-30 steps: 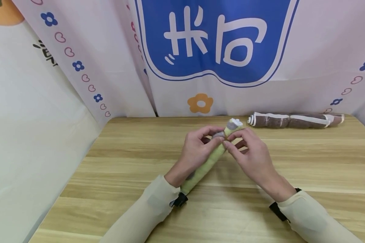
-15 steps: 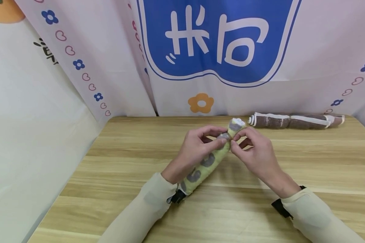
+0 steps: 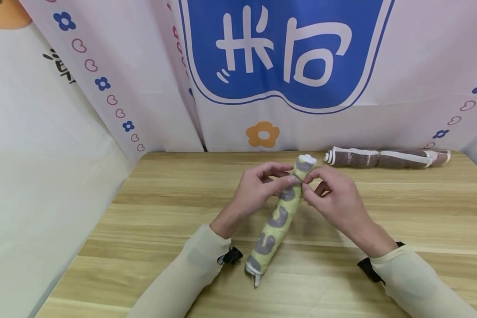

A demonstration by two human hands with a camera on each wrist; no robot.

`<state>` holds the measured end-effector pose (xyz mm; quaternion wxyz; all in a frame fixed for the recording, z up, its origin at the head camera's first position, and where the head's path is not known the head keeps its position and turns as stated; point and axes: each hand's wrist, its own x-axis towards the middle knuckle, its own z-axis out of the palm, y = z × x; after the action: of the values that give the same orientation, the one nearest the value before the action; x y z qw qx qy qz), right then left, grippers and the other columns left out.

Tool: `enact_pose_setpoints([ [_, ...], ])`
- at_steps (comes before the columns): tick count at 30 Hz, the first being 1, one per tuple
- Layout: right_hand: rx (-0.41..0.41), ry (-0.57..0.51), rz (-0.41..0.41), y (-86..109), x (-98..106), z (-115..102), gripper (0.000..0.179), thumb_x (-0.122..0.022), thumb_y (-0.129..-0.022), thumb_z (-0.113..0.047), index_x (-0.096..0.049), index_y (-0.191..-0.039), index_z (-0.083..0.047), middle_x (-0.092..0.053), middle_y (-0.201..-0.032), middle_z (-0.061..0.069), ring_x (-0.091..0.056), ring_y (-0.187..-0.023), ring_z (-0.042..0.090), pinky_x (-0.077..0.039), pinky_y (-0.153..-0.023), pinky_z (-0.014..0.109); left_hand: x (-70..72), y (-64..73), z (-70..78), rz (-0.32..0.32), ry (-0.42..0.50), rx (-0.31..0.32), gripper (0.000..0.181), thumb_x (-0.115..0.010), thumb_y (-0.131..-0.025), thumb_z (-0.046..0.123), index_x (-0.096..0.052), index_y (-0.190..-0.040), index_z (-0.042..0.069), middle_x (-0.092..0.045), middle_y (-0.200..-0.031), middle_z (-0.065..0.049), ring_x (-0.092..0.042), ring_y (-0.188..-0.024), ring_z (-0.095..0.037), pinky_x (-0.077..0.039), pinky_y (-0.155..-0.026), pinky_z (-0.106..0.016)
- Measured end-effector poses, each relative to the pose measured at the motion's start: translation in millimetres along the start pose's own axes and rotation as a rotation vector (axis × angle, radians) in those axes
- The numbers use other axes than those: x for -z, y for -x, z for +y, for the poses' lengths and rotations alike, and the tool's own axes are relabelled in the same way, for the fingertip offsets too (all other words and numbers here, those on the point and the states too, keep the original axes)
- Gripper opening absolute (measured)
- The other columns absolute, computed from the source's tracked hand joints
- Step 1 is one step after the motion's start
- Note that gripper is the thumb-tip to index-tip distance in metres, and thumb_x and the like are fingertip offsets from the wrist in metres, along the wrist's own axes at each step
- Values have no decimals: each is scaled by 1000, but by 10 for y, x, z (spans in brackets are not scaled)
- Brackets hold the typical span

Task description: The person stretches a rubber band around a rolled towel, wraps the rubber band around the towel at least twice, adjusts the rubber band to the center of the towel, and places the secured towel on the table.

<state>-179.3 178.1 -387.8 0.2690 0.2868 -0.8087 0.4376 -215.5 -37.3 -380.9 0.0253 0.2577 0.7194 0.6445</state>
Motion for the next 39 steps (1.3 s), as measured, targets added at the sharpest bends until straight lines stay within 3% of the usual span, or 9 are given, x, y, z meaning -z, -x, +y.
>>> enact_pose_setpoints([
  [4,72,51,-23,-6,-25,-18,21,-71,-84,10,-70,-94,-9,-66,-91,-3,-61,-64,6,-53,-62,16,-14,-4,-23,28,14,40,31,-79,-97,19,-76,-125,5,-77,-108,-5,-72,-83,-18,-60,-70,-31],
  [9,120,29,-57,1,-46,-31,22,-72,-83,10,-70,-93,-10,-66,-92,-5,-59,-65,4,-53,-61,16,-15,-12,-23,14,39,112,30,-82,-95,25,-79,-120,7,-78,-105,-5,-70,-84,-18,-59,-69,-30],
  [13,153,6,-87,17,-60,-19,23,-73,-84,10,-71,-97,-10,-67,-99,-1,-57,-65,3,-52,-60,15,-5,-8,5,-2,39,150,21,-80,-95,26,-77,-102,7,-74,-93,-5,-66,-78,-17,-57,-66,-28],
  [17,174,-21,-89,36,-80,-3,22,-72,-84,10,-71,-97,-8,-65,-107,5,-58,-67,5,-52,-59,16,-19,0,13,44,8,106,19,-78,-96,21,-69,-88,6,-68,-85,-2,-61,-72,-13,-53,-61,-26],
  [20,136,-78,-96,46,-94,-17,24,-71,-82,12,-72,-95,-8,-61,-109,7,-59,-68,8,-53,-57,18,-40,6,19,99,-14,60,17,-78,-95,18,-71,-90,4,-66,-85,-2,-58,-73,-13,-50,-60,-25],
  [25,52,-171,-120,64,-141,-52,29,-70,-80,15,-73,-94,-10,-55,-109,8,-56,-68,11,-52,-50,22,-62,17,33,175,28,17,13,-79,-93,12,-75,-96,0,-66,-86,-3,-55,-74,-12,-47,-60,-23],
  [32,78,-192,-166,99,-204,-77,30,-70,-82,13,-73,-96,-13,-56,-98,0,-49,-64,12,-45,-52,21,-62,8,44,298,57,10,13,-80,-93,13,-75,-91,2,-67,-83,-3,-57,-73,-12,-48,-60,-23],
  [36,73,-181,-164,110,-215,-82,28,-68,-85,12,-70,-98,-13,-58,-99,0,-52,-67,11,-51,-52,25,-55,3,43,318,48,5,15,-81,-92,15,-74,-88,2,-65,-80,-3,-57,-71,-12,-48,-60,-24],
  [39,65,-137,-123,117,-215,-87,27,-69,-88,12,-69,-101,-12,-61,-101,2,-54,-70,10,-55,-54,27,-54,5,35,295,35,5,16,-82,-92,17,-75,-90,2,-66,-80,-3,-57,-70,-12,-49,-60,-24],
])
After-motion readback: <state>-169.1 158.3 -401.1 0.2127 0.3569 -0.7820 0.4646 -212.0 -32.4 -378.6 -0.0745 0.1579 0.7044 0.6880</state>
